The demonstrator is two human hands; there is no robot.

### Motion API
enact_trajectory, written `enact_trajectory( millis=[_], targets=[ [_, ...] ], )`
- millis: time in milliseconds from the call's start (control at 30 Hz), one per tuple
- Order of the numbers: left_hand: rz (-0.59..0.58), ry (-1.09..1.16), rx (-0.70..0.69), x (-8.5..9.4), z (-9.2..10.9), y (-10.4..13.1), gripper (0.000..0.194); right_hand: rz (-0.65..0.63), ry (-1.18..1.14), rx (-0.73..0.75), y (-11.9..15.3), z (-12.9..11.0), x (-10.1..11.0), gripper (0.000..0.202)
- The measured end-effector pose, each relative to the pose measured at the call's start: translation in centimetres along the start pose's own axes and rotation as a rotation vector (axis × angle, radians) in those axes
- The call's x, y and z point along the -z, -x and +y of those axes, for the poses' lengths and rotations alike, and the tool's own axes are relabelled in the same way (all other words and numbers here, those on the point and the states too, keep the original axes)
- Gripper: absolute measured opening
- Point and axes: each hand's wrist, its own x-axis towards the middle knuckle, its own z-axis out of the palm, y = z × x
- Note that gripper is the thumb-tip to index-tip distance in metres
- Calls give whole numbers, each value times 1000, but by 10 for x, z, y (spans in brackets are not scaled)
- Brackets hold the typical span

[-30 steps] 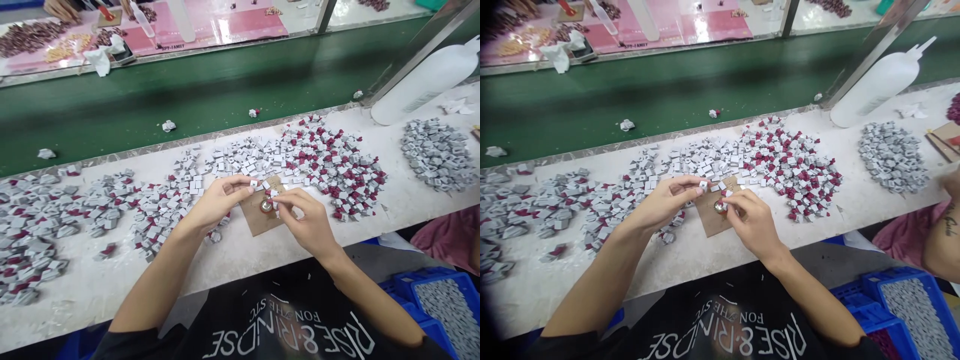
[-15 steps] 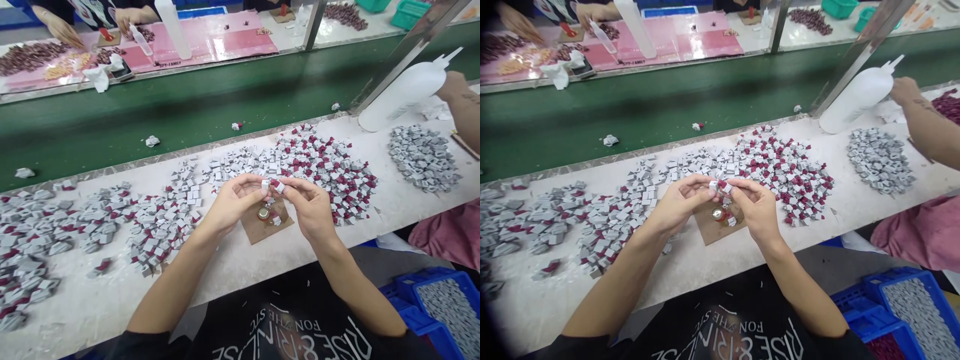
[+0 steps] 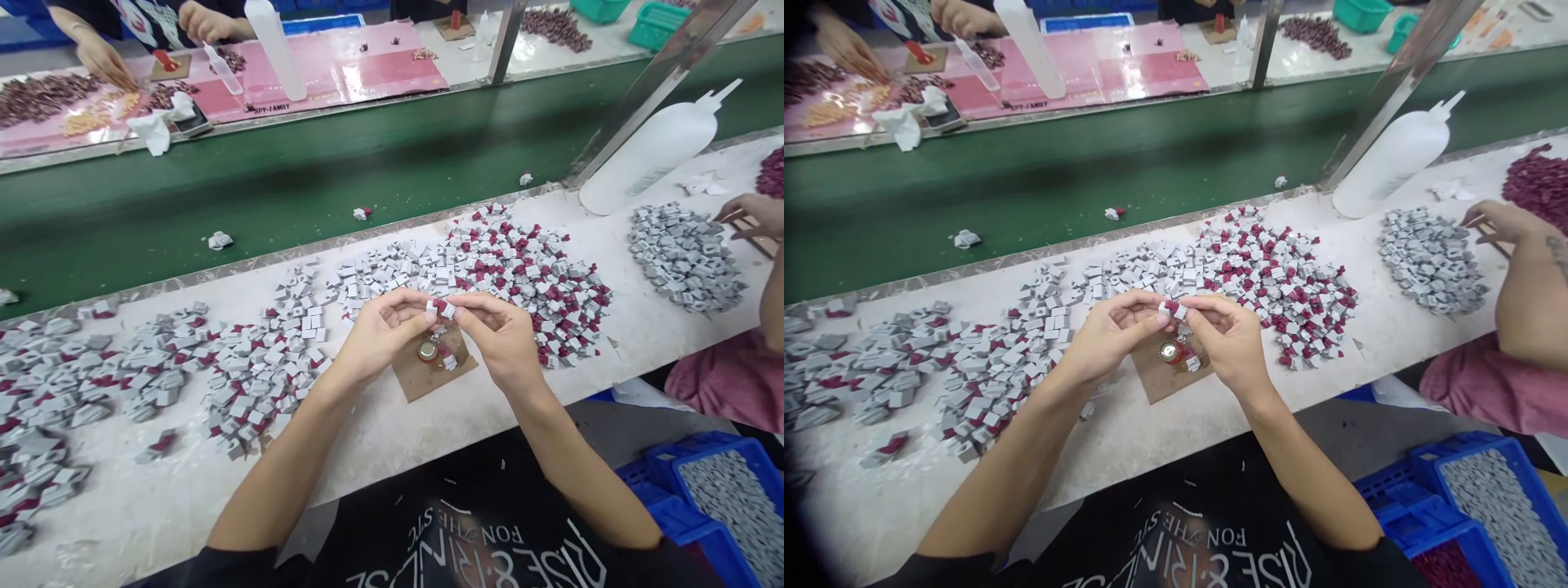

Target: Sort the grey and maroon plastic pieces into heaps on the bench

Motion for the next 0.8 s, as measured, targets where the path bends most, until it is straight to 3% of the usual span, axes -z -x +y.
enact_trajectory(
  millis=[300, 467, 567, 700, 800],
  targets=[
    [68, -140, -113, 4, 6, 5, 23, -112, 118, 109, -4, 1, -6, 14],
    [107, -207, -73, 36, 10, 0, 32, -285, 199, 98, -38, 4, -31, 21],
    [288, -222, -69, 70, 15, -1, 38, -397, 350, 118, -87, 3, -67, 27],
    [634, -259, -121, 115, 26, -3, 41, -390, 755, 186, -161, 5, -141, 39],
    [795, -331, -140, 138, 30, -10, 36, -466, 908, 146, -199, 12, -195, 37]
  ],
)
